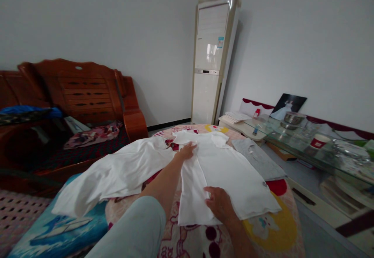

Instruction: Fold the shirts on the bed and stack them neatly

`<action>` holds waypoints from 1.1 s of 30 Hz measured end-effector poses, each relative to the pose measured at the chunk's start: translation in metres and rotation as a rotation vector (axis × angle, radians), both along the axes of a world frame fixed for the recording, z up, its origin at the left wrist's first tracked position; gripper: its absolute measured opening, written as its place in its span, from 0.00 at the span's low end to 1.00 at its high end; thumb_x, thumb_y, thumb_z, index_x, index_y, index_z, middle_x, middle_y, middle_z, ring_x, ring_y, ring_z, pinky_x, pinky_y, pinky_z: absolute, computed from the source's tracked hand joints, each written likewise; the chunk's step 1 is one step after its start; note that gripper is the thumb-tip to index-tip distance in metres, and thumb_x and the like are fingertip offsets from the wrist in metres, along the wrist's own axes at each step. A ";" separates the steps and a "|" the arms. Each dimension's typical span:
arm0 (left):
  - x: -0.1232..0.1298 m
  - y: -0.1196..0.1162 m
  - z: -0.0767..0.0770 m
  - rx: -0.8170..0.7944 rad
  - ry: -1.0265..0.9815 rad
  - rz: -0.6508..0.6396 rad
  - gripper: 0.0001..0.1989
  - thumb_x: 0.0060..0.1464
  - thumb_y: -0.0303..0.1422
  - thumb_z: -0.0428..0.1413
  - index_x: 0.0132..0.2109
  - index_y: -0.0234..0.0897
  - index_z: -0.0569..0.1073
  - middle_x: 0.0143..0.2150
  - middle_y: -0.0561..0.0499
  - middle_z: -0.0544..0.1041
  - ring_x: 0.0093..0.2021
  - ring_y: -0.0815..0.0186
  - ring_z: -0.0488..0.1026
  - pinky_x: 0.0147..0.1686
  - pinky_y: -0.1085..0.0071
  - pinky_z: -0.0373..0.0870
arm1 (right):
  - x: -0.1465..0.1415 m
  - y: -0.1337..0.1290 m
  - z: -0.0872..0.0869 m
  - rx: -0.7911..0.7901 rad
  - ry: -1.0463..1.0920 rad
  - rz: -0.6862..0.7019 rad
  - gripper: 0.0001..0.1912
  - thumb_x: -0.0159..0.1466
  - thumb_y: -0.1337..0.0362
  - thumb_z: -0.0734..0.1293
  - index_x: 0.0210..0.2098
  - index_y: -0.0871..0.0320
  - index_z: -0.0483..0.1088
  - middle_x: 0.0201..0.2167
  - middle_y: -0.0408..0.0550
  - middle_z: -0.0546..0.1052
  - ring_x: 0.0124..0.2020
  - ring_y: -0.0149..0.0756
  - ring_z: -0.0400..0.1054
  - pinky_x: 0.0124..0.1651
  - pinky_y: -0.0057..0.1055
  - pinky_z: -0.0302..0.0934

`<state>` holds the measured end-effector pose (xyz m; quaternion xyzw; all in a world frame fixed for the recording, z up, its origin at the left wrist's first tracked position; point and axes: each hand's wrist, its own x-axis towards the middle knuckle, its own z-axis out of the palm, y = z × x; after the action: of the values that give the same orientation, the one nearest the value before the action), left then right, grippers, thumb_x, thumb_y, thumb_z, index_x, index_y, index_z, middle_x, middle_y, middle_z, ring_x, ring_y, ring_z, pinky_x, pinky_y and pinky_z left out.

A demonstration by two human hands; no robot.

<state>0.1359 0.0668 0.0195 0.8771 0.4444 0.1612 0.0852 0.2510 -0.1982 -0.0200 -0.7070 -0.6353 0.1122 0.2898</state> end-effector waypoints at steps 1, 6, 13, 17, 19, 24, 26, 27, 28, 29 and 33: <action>-0.003 -0.002 -0.001 -0.008 -0.015 0.015 0.28 0.50 0.22 0.52 0.59 0.40 0.66 0.63 0.46 0.66 0.62 0.61 0.62 0.60 0.64 0.60 | 0.001 -0.001 -0.001 0.015 -0.091 -0.012 0.21 0.52 0.71 0.65 0.45 0.55 0.76 0.33 0.49 0.78 0.37 0.38 0.70 0.46 0.34 0.61; -0.038 -0.016 -0.005 -0.010 -0.183 0.284 0.24 0.56 0.21 0.46 0.59 0.34 0.67 0.58 0.43 0.71 0.57 0.63 0.68 0.58 0.68 0.63 | -0.007 -0.004 0.021 0.009 -0.144 -0.057 0.11 0.61 0.65 0.65 0.41 0.56 0.76 0.31 0.49 0.79 0.34 0.36 0.72 0.40 0.29 0.59; -0.067 -0.022 -0.005 -0.106 -0.185 0.300 0.23 0.57 0.23 0.48 0.59 0.36 0.68 0.52 0.44 0.76 0.52 0.63 0.73 0.53 0.69 0.65 | -0.074 -0.016 0.037 0.049 -0.295 0.434 0.12 0.62 0.55 0.66 0.41 0.55 0.72 0.34 0.49 0.76 0.35 0.38 0.70 0.37 0.31 0.59; -0.057 -0.007 -0.004 -0.171 -0.224 0.320 0.26 0.54 0.23 0.51 0.61 0.33 0.65 0.58 0.41 0.71 0.55 0.62 0.71 0.54 0.70 0.64 | -0.104 -0.023 0.024 0.040 -0.537 0.415 0.15 0.60 0.61 0.68 0.44 0.62 0.68 0.36 0.57 0.73 0.36 0.45 0.68 0.35 0.38 0.62; -0.051 0.000 -0.005 -0.196 -0.258 0.347 0.27 0.53 0.24 0.53 0.61 0.32 0.66 0.59 0.40 0.70 0.56 0.60 0.69 0.55 0.69 0.63 | -0.113 -0.023 0.017 0.004 -0.630 0.354 0.11 0.59 0.71 0.65 0.43 0.65 0.69 0.34 0.59 0.73 0.33 0.45 0.68 0.31 0.38 0.62; -0.041 0.007 -0.011 -0.238 -0.359 0.370 0.26 0.51 0.22 0.54 0.58 0.36 0.69 0.54 0.44 0.75 0.52 0.63 0.72 0.52 0.71 0.65 | -0.119 -0.017 0.006 0.010 -0.674 0.280 0.13 0.60 0.76 0.63 0.45 0.67 0.68 0.32 0.60 0.74 0.30 0.44 0.69 0.27 0.35 0.62; -0.039 0.007 -0.015 -0.248 -0.402 0.372 0.26 0.49 0.21 0.54 0.57 0.36 0.71 0.52 0.45 0.76 0.49 0.64 0.73 0.50 0.72 0.67 | -0.115 -0.016 0.005 0.056 -0.665 0.299 0.18 0.60 0.75 0.63 0.51 0.66 0.65 0.32 0.59 0.74 0.30 0.43 0.70 0.27 0.34 0.61; -0.039 0.006 -0.016 -0.254 -0.425 0.371 0.25 0.49 0.21 0.54 0.56 0.35 0.72 0.51 0.45 0.77 0.47 0.64 0.74 0.48 0.72 0.68 | -0.114 -0.016 0.005 0.071 -0.663 0.296 0.20 0.60 0.75 0.64 0.52 0.66 0.64 0.32 0.59 0.74 0.30 0.43 0.69 0.27 0.34 0.61; -0.039 0.006 -0.017 -0.259 -0.450 0.368 0.25 0.48 0.22 0.54 0.55 0.34 0.72 0.49 0.45 0.78 0.45 0.64 0.74 0.46 0.72 0.69 | -0.112 -0.015 0.005 0.078 -0.660 0.286 0.19 0.60 0.75 0.63 0.51 0.66 0.65 0.32 0.59 0.74 0.30 0.43 0.69 0.27 0.34 0.61; -0.040 0.005 -0.018 -0.264 -0.475 0.361 0.24 0.48 0.22 0.54 0.55 0.34 0.72 0.47 0.45 0.78 0.43 0.65 0.75 0.44 0.72 0.70 | -0.111 -0.015 0.006 0.074 -0.655 0.276 0.16 0.60 0.75 0.63 0.49 0.66 0.66 0.32 0.58 0.74 0.30 0.43 0.69 0.27 0.35 0.61; -0.040 0.004 -0.018 -0.281 -0.587 0.319 0.23 0.47 0.26 0.55 0.53 0.30 0.74 0.38 0.47 0.79 0.35 0.65 0.74 0.37 0.71 0.72 | -0.105 -0.012 0.009 0.052 -0.618 0.275 0.04 0.61 0.74 0.62 0.34 0.63 0.69 0.29 0.55 0.74 0.30 0.43 0.69 0.28 0.36 0.61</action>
<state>0.0963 0.0706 0.0017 0.6927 0.5503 0.3546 0.3027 0.1462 -0.2104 -0.0109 -0.6076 -0.7852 -0.0854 0.0837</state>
